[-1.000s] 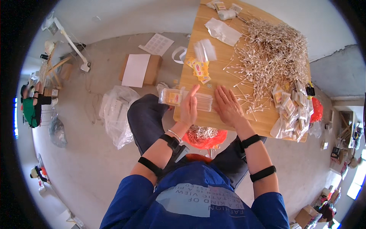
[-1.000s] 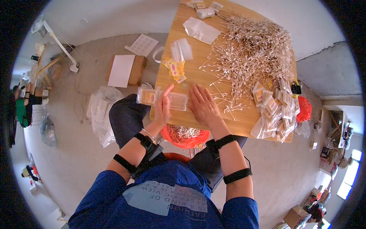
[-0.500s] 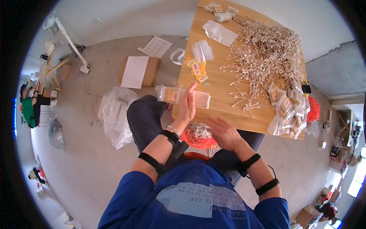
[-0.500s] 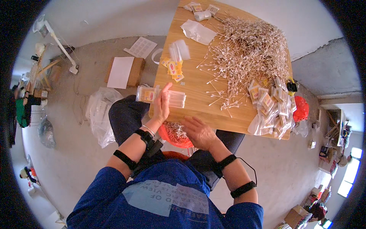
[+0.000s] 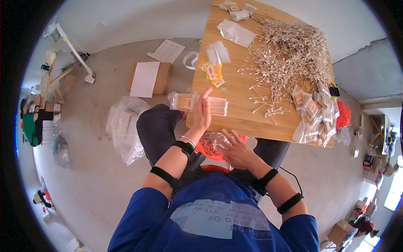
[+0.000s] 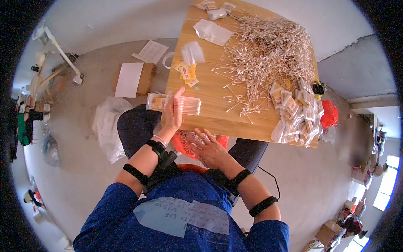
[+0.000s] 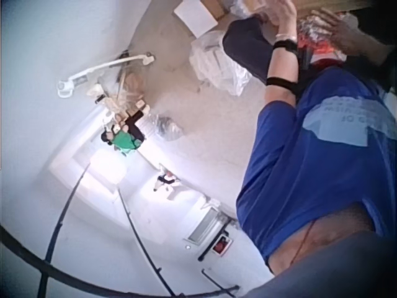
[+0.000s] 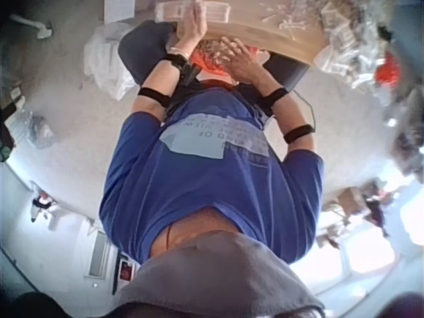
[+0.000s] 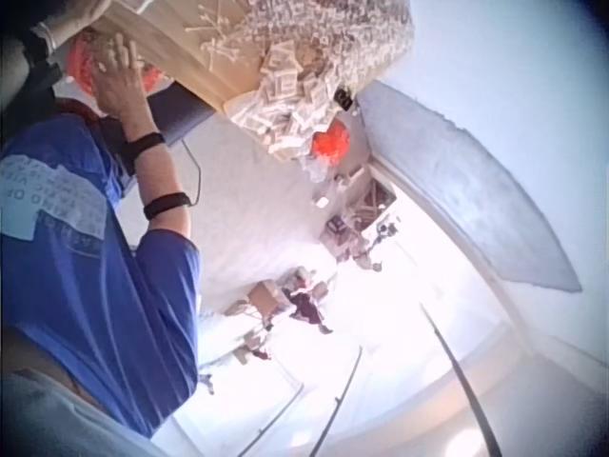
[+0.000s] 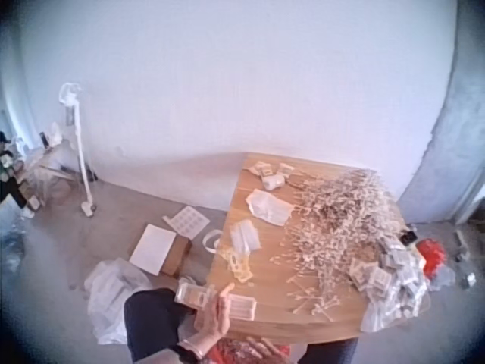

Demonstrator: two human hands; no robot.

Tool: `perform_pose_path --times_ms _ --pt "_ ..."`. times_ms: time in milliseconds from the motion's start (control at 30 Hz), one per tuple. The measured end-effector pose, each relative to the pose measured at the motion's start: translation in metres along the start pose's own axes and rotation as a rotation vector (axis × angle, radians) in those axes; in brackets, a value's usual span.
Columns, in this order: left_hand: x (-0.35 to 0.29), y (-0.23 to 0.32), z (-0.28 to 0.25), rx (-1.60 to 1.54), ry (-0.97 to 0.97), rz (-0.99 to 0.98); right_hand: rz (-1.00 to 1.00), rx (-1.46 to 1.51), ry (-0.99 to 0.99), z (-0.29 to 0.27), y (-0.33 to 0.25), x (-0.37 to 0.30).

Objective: The person sits at a wooden table and packs cotton swabs into small clear plastic bags. They pick up swabs from a large pile on the table, align them, and insert them into the bags. The person then folds the top of the bag to close it and places the finished package on the table.

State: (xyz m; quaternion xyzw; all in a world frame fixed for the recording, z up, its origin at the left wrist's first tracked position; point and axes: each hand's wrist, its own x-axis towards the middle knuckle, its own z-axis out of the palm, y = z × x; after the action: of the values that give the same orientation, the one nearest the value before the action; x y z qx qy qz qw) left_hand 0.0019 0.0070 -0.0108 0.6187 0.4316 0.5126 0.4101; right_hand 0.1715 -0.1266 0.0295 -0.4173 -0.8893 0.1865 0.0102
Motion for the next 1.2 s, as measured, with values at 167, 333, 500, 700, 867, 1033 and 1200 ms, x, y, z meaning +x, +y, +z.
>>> perform_pose_path --times_ms 167,333,500,700,867,1033,1200 --pt "0.001 0.005 -0.001 0.037 -0.023 -0.005 0.145 0.147 0.263 0.005 0.025 0.004" --pt "0.001 0.005 -0.002 0.068 -0.039 -0.008 0.522 -0.113 0.677 -0.009 0.075 0.001" --pt "0.000 0.002 0.001 0.060 -0.044 0.005 0.652 -0.188 0.773 -0.011 0.118 0.001" --pt "0.000 0.008 0.000 0.072 -0.021 -0.002 0.625 -0.132 0.700 -0.018 0.129 0.016" --pt "0.000 0.004 0.000 0.053 -0.001 -0.008 0.546 -0.153 0.633 -0.015 0.116 0.046" --pt "-0.001 0.005 -0.001 0.064 0.010 -0.048 0.546 -0.152 0.617 -0.017 0.097 0.087" --pt "-0.001 0.001 -0.002 0.071 0.032 -0.038 0.460 0.048 0.631 -0.019 0.082 0.107"
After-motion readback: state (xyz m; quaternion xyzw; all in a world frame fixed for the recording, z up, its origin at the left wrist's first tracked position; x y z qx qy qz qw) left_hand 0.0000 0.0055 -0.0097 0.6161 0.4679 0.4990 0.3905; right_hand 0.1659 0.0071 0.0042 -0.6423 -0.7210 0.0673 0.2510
